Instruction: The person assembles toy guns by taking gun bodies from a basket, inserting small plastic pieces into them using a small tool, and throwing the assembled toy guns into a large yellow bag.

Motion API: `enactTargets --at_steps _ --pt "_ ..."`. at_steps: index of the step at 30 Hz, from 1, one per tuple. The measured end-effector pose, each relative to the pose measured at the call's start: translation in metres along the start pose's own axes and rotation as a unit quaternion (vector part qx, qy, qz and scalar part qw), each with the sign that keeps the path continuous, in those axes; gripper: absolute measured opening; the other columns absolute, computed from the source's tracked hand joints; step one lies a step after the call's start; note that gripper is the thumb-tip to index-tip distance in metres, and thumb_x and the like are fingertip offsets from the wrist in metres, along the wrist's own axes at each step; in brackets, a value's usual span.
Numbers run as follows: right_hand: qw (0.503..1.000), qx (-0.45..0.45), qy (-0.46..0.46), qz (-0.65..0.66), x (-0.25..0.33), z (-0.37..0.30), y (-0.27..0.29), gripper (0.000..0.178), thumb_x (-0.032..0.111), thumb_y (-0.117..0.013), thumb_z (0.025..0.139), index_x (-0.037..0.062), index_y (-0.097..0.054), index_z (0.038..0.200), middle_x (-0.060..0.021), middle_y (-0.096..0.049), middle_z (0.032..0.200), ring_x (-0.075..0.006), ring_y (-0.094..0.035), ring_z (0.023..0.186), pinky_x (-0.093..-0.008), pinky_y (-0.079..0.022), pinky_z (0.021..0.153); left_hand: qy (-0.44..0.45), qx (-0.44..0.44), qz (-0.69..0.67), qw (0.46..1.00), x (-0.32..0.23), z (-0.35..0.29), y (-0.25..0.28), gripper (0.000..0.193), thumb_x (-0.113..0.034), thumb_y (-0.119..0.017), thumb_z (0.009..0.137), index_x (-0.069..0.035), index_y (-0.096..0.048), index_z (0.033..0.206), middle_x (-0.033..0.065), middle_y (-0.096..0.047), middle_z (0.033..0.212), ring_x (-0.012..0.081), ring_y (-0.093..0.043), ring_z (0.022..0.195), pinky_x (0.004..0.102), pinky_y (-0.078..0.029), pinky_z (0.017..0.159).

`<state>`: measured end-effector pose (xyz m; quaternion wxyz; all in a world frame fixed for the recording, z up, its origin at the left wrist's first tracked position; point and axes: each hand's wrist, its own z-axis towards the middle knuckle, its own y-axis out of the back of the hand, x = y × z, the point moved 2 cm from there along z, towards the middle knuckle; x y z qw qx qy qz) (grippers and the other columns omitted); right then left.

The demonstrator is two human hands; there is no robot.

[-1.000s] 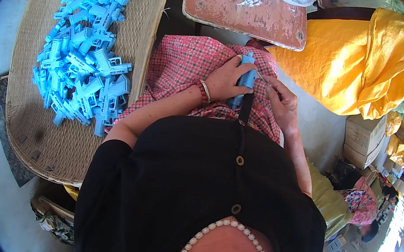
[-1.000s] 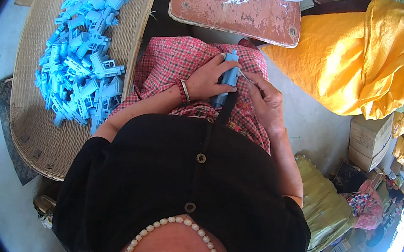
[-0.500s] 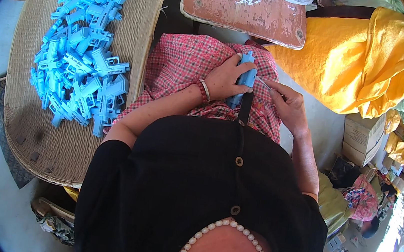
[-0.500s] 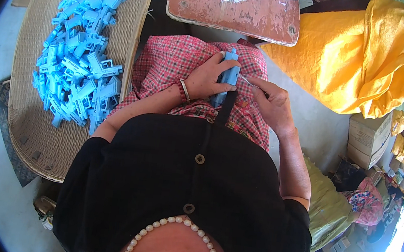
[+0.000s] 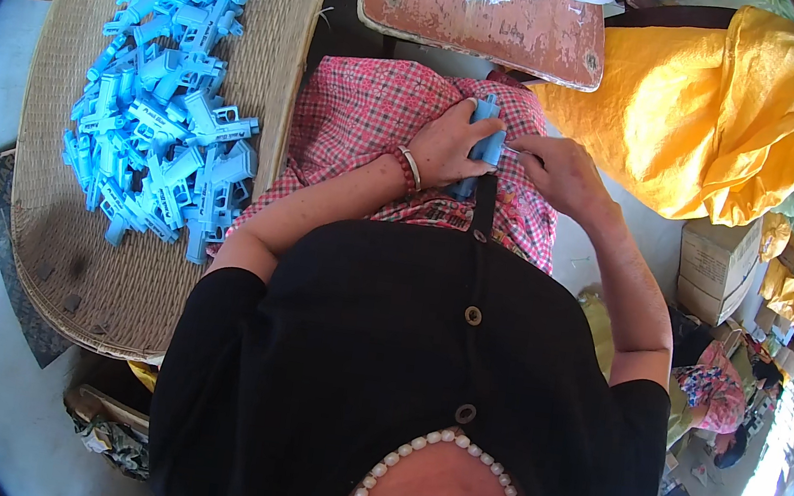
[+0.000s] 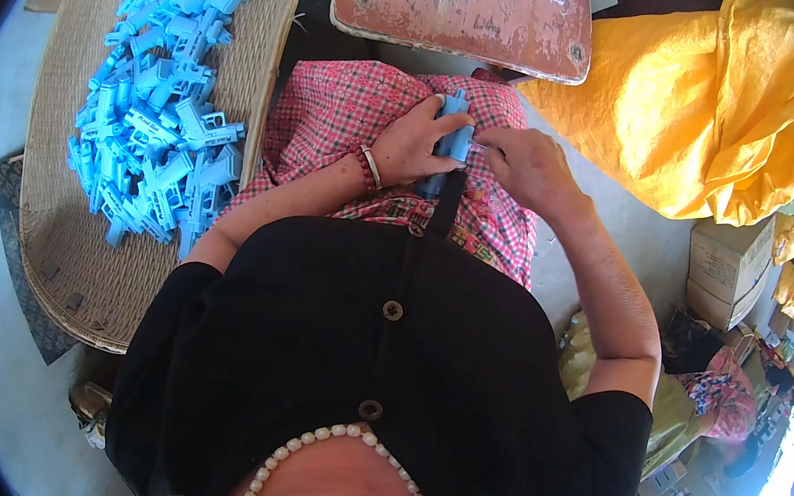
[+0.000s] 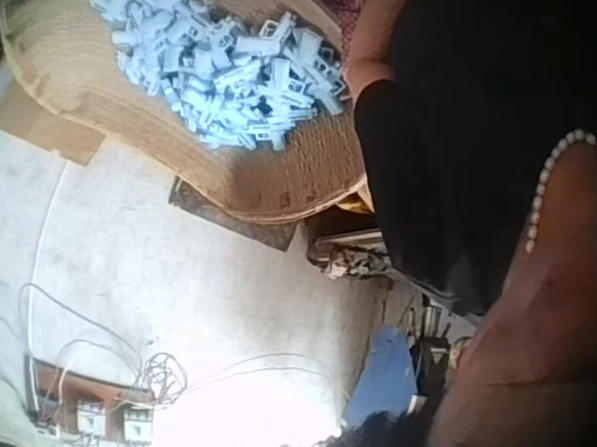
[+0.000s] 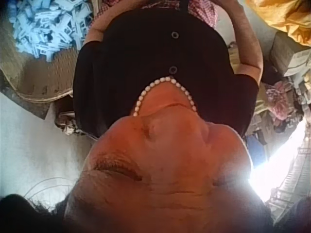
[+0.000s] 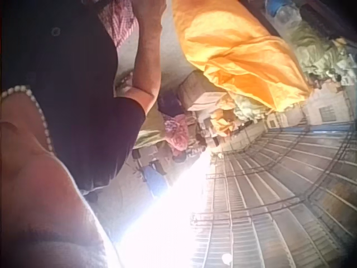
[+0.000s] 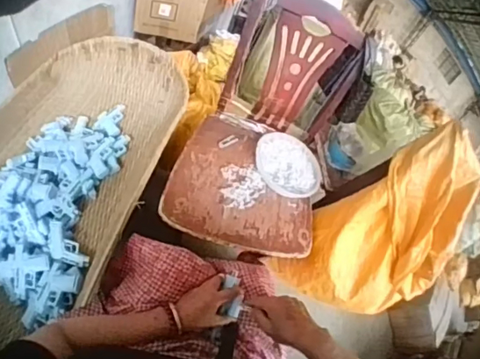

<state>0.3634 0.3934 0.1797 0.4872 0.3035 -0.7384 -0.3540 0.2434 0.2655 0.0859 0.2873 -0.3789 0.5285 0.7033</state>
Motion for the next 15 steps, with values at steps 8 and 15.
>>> enactTargets --at_steps 8,15 --pt "0.955 -0.169 -0.060 0.236 0.018 0.012 -0.021 0.034 0.016 -0.058 0.085 0.0078 -0.054 0.118 -0.0181 -0.065 0.089 -0.0287 -0.064 0.086 -0.0371 -0.049 0.075 0.010 -0.001 -0.093 0.996 -0.003 0.004 0.010 0.071 -0.024 -0.071 0.071 -0.005 -0.040 0.131 0.0244 -0.044 0.118 0.0404 -0.046 0.109 0.0429 -0.037 0.097" --pt "0.928 -0.276 -0.081 0.237 -0.017 -0.006 -0.038 0.027 0.006 -0.060 0.081 0.0034 -0.052 0.107 -0.0073 -0.059 0.085 -0.0117 -0.056 0.077 -0.0270 -0.047 0.069 -0.049 -0.089 -0.010 0.995 -0.008 -0.020 0.090 0.052 -0.016 -0.059 0.080 0.002 -0.045 0.126 0.0193 -0.049 0.126 0.0327 -0.044 0.121 0.0400 -0.031 0.105"
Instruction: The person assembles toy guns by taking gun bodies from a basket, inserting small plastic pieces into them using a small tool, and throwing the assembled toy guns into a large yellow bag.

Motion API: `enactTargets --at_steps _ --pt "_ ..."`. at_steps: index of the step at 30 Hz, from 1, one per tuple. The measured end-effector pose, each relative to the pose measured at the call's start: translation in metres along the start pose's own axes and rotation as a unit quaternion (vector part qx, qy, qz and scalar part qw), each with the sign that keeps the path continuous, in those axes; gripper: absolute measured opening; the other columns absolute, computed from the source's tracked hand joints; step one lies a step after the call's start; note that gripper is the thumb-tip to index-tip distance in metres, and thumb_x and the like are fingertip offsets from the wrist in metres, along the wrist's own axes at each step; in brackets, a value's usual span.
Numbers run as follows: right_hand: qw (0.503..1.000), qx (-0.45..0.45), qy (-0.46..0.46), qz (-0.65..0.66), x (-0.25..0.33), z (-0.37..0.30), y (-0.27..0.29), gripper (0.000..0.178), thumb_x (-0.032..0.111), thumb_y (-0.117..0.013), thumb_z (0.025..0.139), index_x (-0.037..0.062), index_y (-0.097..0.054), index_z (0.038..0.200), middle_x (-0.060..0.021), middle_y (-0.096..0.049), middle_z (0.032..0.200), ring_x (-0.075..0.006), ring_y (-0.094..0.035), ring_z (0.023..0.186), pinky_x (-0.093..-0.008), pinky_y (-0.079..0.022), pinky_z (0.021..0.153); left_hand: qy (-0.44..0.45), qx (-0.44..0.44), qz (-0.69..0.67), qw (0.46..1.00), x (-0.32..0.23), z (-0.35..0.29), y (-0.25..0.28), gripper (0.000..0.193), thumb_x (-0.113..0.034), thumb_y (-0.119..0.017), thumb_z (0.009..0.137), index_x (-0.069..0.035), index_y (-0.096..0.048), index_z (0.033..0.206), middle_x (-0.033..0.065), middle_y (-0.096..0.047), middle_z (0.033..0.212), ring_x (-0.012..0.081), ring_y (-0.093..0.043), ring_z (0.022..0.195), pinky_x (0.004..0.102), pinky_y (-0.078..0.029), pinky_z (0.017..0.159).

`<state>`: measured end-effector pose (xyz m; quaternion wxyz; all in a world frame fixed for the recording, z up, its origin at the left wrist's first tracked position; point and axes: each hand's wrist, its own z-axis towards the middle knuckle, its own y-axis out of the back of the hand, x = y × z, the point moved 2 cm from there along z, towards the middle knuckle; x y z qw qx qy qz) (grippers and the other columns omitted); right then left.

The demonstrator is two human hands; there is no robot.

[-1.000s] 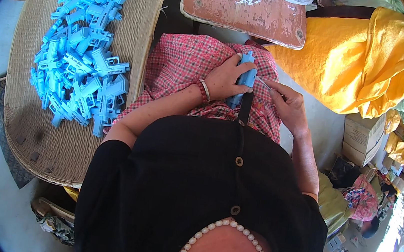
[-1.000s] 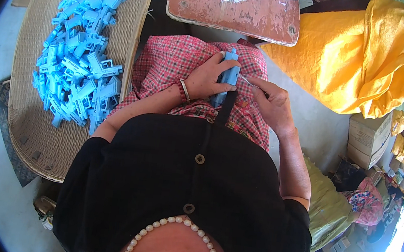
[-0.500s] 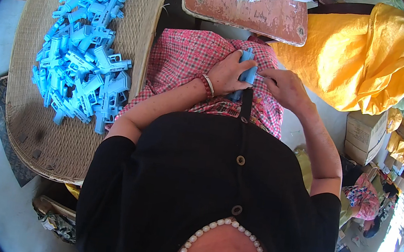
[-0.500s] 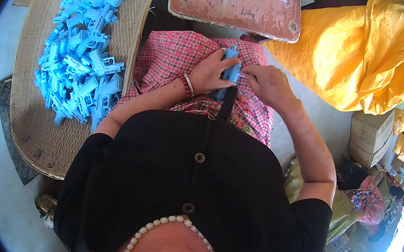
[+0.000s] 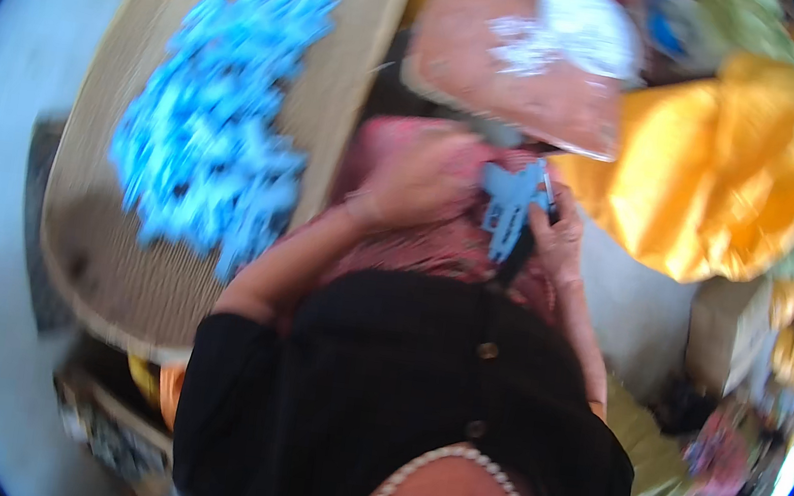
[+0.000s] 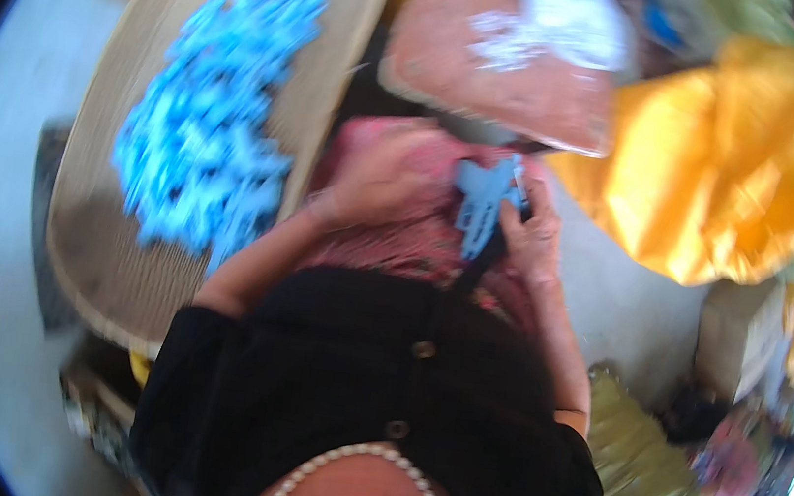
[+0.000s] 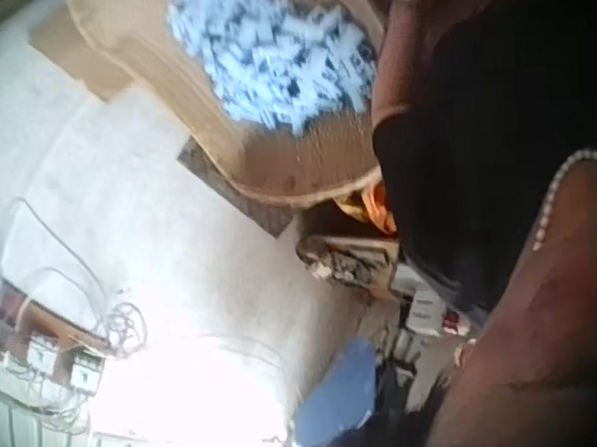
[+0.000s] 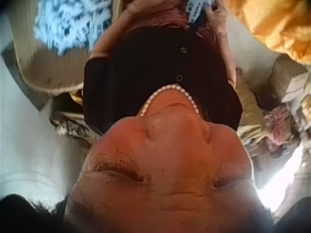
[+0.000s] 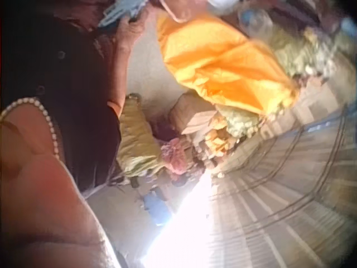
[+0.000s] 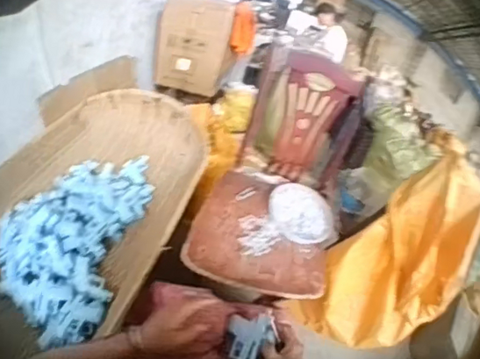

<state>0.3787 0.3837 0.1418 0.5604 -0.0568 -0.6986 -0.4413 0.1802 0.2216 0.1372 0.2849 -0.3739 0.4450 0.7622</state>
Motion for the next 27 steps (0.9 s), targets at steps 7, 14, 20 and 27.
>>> enactTargets --at_steps 7,14,20,27 --pt "0.869 -0.485 0.080 0.058 0.015 0.006 0.234 0.021 0.020 -0.054 0.089 0.0077 -0.050 0.106 0.0048 -0.045 0.067 -0.0011 -0.034 0.047 -0.0194 -0.025 0.040 0.364 0.232 0.477 0.766 0.163 -0.185 0.145 0.064 -0.001 -0.061 0.070 -0.014 -0.042 0.130 0.0135 -0.036 0.139 0.0340 -0.026 0.134 0.0500 -0.031 0.103" --pt "0.826 -0.547 0.079 -0.110 -0.067 0.108 0.419 0.043 0.026 -0.059 0.087 -0.0055 -0.051 0.115 -0.0062 -0.065 0.073 -0.0126 -0.053 0.060 -0.0250 -0.045 0.060 0.367 0.388 0.517 0.669 0.202 -0.182 0.155 0.111 -0.016 -0.084 0.051 -0.023 -0.021 0.143 0.0073 -0.025 0.148 0.0281 -0.014 0.140 0.0609 -0.027 0.101" --pt "0.983 -0.155 0.098 -0.024 0.009 0.137 0.196 0.031 0.028 -0.043 0.094 0.0049 -0.061 0.104 0.0001 -0.060 0.076 -0.0040 -0.040 0.049 -0.0194 -0.034 0.047 0.390 0.293 0.511 0.708 0.204 -0.167 0.171 0.091 -0.022 -0.080 0.058 -0.018 -0.032 0.135 0.0078 -0.042 0.132 0.0270 -0.035 0.127 0.0556 -0.035 0.097" --pt "0.980 -0.112 -0.010 -0.163 -0.090 0.218 0.041 0.029 0.024 -0.063 0.080 0.0100 -0.063 0.106 -0.0132 -0.065 0.090 -0.0262 -0.063 0.079 -0.0350 -0.049 0.075 0.369 0.186 0.546 0.729 0.163 -0.131 0.180 0.029 -0.018 -0.065 0.074 -0.012 -0.058 0.101 0.0104 -0.064 0.084 0.0283 -0.061 0.088 0.0460 -0.040 0.083"
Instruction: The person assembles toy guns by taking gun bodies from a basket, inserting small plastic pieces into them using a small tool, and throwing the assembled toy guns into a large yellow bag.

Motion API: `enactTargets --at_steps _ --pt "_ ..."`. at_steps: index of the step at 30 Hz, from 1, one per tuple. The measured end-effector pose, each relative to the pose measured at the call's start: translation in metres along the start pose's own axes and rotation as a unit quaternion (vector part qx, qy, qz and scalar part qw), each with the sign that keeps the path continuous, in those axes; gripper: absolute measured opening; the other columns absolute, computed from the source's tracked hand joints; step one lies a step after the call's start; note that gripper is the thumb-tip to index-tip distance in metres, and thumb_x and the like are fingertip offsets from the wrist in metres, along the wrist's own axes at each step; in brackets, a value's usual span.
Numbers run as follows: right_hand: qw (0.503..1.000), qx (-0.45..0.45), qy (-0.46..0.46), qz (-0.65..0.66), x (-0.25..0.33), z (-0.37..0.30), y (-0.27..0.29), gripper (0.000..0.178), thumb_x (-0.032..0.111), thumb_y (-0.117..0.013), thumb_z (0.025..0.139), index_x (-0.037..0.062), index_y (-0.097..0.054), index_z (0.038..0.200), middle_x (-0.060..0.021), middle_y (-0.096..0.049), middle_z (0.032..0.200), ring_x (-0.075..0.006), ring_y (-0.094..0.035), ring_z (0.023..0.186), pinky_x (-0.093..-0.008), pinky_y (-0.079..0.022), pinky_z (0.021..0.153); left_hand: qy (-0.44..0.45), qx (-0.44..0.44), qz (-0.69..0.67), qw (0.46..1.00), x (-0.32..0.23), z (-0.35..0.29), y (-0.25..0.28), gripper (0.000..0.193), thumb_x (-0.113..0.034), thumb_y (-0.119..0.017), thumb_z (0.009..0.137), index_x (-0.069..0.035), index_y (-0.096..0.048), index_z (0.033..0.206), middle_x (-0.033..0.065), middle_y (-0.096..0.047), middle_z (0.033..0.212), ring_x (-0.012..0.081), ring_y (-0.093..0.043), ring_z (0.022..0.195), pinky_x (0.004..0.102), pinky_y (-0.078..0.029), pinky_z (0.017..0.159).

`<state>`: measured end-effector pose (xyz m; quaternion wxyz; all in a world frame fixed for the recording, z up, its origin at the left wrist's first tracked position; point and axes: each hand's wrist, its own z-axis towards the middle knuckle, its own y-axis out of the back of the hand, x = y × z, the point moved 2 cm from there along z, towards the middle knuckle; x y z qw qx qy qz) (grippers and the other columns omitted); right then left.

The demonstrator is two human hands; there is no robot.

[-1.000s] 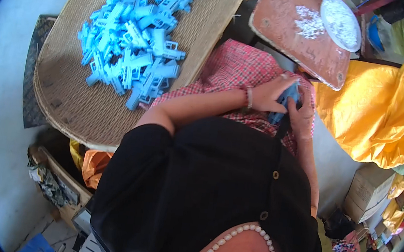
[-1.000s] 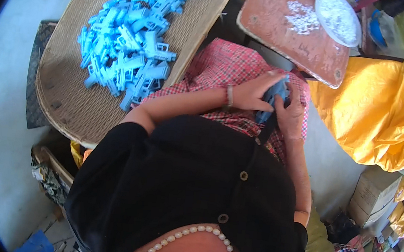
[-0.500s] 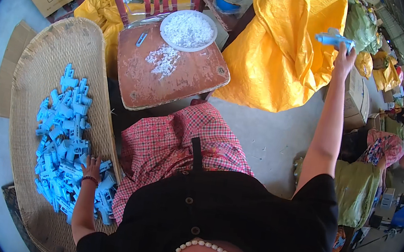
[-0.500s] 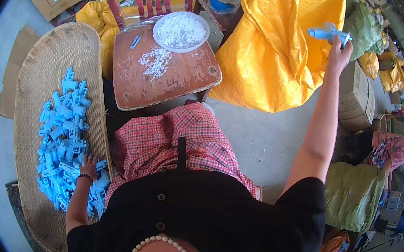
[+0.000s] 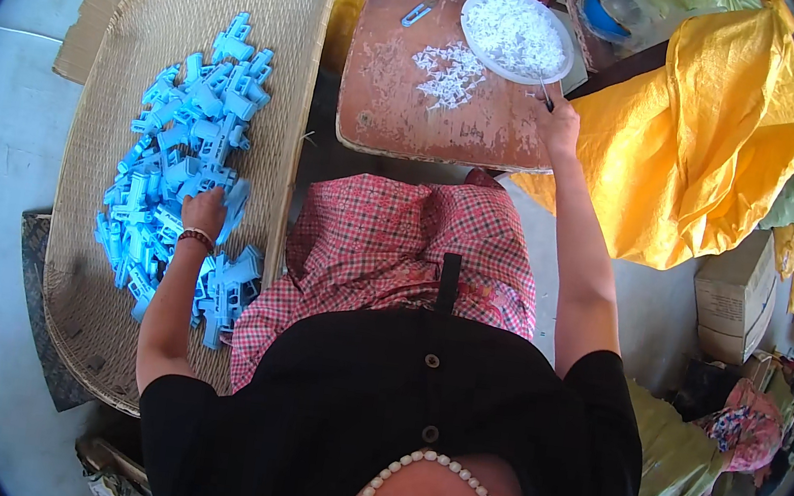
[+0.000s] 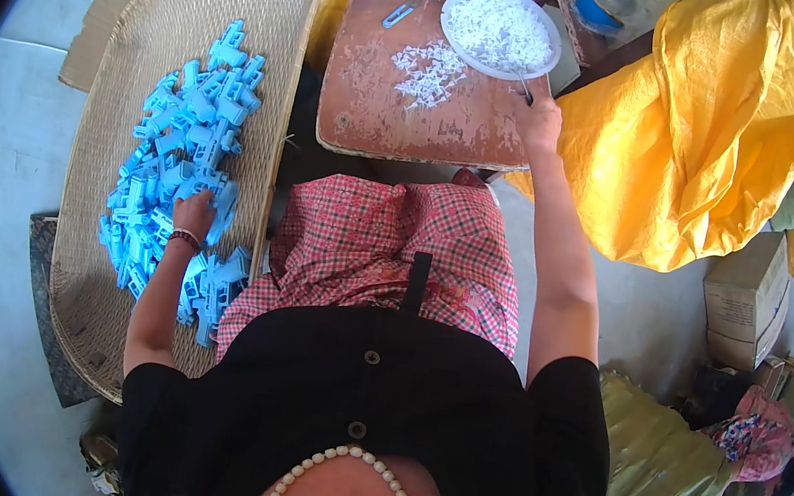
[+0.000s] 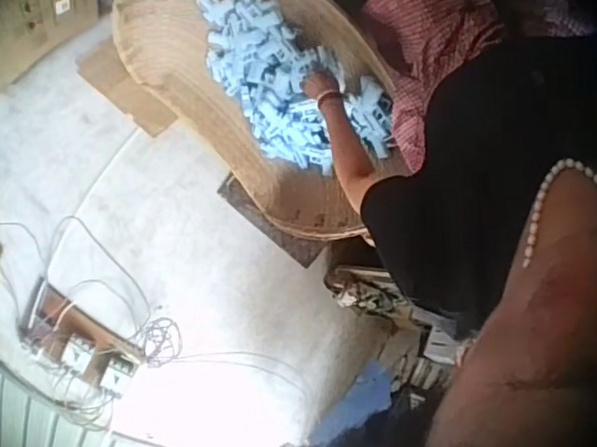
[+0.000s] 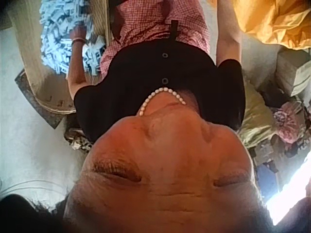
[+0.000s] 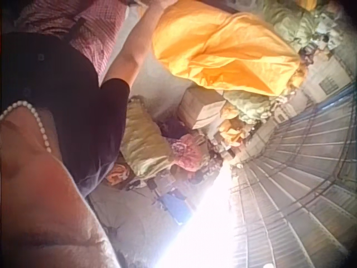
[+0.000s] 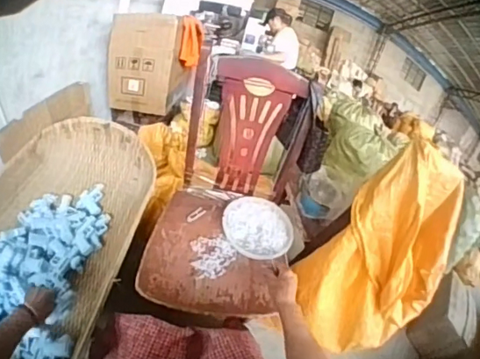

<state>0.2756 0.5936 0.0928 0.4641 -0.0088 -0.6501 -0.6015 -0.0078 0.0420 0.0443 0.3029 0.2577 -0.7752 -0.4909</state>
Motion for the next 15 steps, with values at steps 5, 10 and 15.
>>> enactTargets --at_steps 5,10,15 --pt "0.991 -0.043 -0.057 -0.111 -0.022 0.020 -0.032 0.031 0.025 -0.062 0.079 0.0126 -0.062 0.107 -0.0182 -0.063 0.098 -0.0336 -0.060 0.094 -0.0415 -0.047 0.083 -0.009 -0.260 -0.530 0.807 -0.048 -0.031 0.123 0.025 -0.011 -0.063 0.082 -0.006 -0.058 0.107 0.0034 -0.061 0.079 0.0092 -0.057 0.074 0.0253 -0.047 0.064" --pt "0.992 -0.022 -0.014 -0.123 -0.028 0.000 -0.042 0.029 0.026 -0.060 0.080 0.0089 -0.061 0.103 -0.0195 -0.063 0.094 -0.0348 -0.061 0.092 -0.0437 -0.047 0.081 -0.178 -0.021 -0.789 0.588 -0.181 -0.045 0.180 0.024 -0.013 -0.059 0.087 -0.004 -0.057 0.109 0.0005 -0.059 0.090 0.0067 -0.055 0.076 0.0224 -0.046 0.066" --pt "1.000 -0.007 0.022 -0.010 -0.014 -0.059 -0.013 0.021 0.023 -0.062 0.081 0.0050 -0.059 0.090 -0.0109 -0.062 0.070 -0.0241 -0.059 0.061 -0.0353 -0.046 0.058 -0.283 0.055 -0.625 0.726 -0.298 -0.024 0.125 0.028 -0.013 -0.060 0.083 -0.002 -0.056 0.108 0.0090 -0.059 0.095 0.0156 -0.058 0.084 0.0281 -0.048 0.071"
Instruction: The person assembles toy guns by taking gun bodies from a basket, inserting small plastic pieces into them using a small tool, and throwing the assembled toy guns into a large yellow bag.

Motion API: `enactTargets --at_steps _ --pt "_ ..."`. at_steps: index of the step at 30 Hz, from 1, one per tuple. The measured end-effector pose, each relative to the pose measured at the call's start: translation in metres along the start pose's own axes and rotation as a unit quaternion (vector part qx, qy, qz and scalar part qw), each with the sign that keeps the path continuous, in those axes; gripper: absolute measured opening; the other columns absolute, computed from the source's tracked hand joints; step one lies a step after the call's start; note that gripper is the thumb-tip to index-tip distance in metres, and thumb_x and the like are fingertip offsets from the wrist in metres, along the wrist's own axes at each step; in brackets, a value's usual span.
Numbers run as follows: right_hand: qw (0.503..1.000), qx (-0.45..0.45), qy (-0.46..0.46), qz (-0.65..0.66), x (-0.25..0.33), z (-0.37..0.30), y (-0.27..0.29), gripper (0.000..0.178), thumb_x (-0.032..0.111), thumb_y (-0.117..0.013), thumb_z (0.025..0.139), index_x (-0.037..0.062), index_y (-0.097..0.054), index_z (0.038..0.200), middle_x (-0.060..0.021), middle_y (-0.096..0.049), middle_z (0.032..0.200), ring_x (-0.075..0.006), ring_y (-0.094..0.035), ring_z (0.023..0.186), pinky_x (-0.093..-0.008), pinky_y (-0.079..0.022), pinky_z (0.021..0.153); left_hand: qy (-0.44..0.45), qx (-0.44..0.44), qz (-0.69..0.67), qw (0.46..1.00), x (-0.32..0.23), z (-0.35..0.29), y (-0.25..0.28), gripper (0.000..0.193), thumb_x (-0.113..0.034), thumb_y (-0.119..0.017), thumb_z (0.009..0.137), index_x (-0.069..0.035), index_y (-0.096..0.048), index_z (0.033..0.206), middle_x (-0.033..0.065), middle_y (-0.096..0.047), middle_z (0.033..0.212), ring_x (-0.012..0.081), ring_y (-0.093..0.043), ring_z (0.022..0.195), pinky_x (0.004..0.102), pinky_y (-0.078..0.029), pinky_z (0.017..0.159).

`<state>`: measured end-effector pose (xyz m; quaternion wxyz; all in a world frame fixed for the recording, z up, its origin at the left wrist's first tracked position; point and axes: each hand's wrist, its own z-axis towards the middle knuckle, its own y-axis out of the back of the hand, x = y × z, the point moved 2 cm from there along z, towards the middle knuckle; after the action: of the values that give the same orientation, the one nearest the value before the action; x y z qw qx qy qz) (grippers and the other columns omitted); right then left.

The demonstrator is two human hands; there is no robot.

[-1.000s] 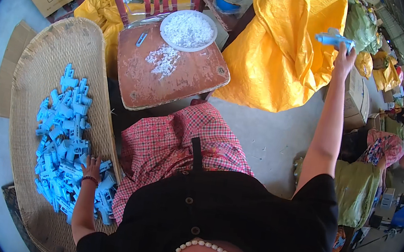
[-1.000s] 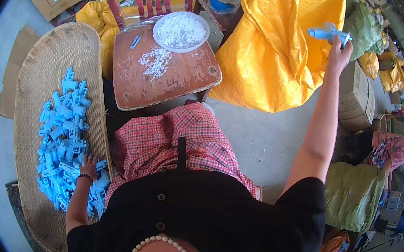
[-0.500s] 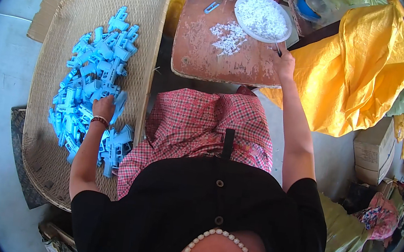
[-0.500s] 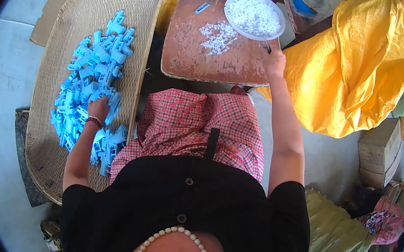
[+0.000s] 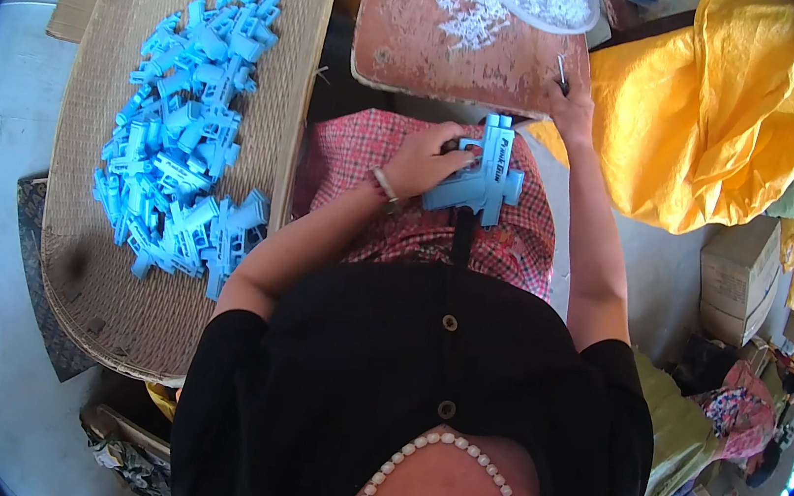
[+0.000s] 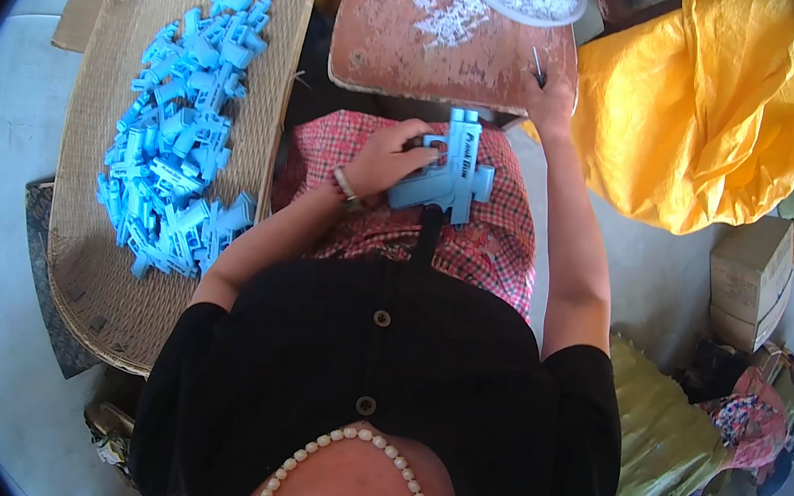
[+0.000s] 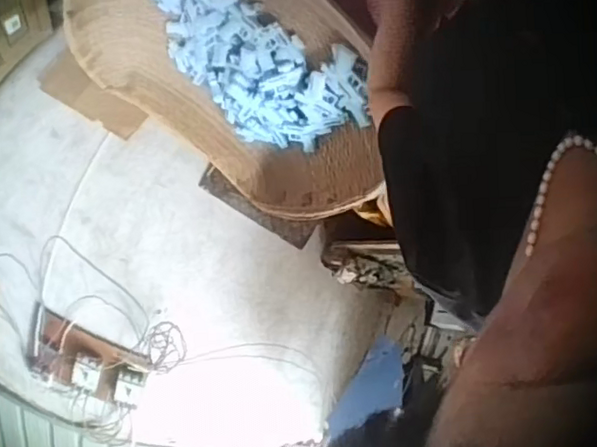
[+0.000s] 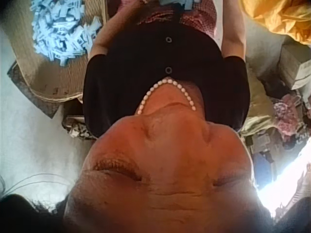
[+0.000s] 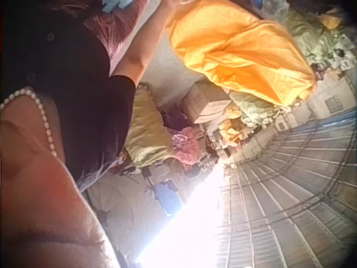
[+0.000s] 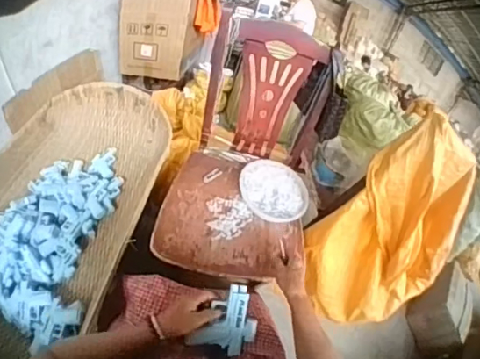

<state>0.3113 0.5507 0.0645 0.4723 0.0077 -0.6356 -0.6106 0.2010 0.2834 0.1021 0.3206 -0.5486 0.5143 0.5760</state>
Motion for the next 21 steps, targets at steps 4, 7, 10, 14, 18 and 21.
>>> enactTargets --at_steps 4,7,10,14,18,21 --pt "0.962 0.059 -0.147 0.221 0.053 -0.087 0.052 0.013 0.015 -0.061 0.083 0.0040 -0.060 0.091 -0.0014 -0.057 0.068 -0.0035 -0.041 0.045 -0.0209 -0.032 0.041 -0.098 -0.110 0.103 0.984 -0.020 -0.013 -0.029 0.037 -0.001 -0.054 0.077 -0.005 -0.053 0.114 0.0193 -0.046 0.121 0.0361 -0.047 0.112 0.0412 -0.042 0.094" --pt "0.915 0.083 -0.211 0.333 0.059 -0.137 0.074 0.013 0.014 -0.060 0.086 0.0030 -0.062 0.092 -0.0013 -0.060 0.072 -0.0020 -0.039 0.045 -0.0183 -0.029 0.040 -0.277 -0.058 0.192 0.940 -0.023 -0.025 -0.039 0.035 -0.001 -0.052 0.078 -0.006 -0.054 0.113 0.0179 -0.047 0.121 0.0381 -0.047 0.112 0.0423 -0.041 0.095" --pt "0.870 0.084 -0.225 0.431 0.063 -0.170 0.092 0.013 0.013 -0.058 0.088 0.0017 -0.063 0.093 -0.0026 -0.063 0.075 -0.0018 -0.040 0.045 -0.0176 -0.028 0.040 -0.301 -0.019 0.240 0.923 -0.041 -0.034 -0.051 0.038 -0.018 -0.060 0.077 -0.008 -0.054 0.113 0.0179 -0.047 0.122 0.0366 -0.046 0.114 0.0439 -0.040 0.096" --pt "0.824 0.084 -0.223 0.513 0.069 -0.186 0.101 0.012 0.009 -0.058 0.088 0.0015 -0.062 0.096 -0.0031 -0.061 0.075 -0.0017 -0.038 0.045 -0.0175 -0.028 0.039 -0.251 -0.034 0.299 0.920 -0.055 -0.026 -0.078 0.050 -0.036 -0.067 0.070 -0.008 -0.056 0.109 0.0224 -0.040 0.128 0.0402 -0.042 0.115 0.0462 -0.040 0.094" --pt "0.763 0.124 -0.222 0.594 0.070 -0.182 0.095 0.010 0.007 -0.057 0.089 0.0033 -0.057 0.098 -0.0016 -0.058 0.076 -0.0012 -0.035 0.044 -0.0159 -0.028 0.039 -0.237 -0.008 0.238 0.942 -0.033 -0.005 -0.081 0.055 -0.033 -0.073 0.064 -0.007 -0.056 0.109 0.0300 -0.029 0.134 0.0481 -0.034 0.121 0.0472 -0.035 0.099" --pt "0.711 0.193 -0.252 0.627 0.086 -0.180 0.088 0.009 0.006 -0.057 0.088 0.0036 -0.055 0.096 -0.0032 -0.057 0.077 -0.0015 -0.035 0.044 -0.0156 -0.028 0.039 -0.261 0.013 0.115 0.958 -0.008 -0.012 -0.063 0.061 -0.034 -0.075 0.065 -0.006 -0.054 0.115 0.0343 -0.019 0.139 0.0491 -0.023 0.130 0.0468 -0.028 0.105"
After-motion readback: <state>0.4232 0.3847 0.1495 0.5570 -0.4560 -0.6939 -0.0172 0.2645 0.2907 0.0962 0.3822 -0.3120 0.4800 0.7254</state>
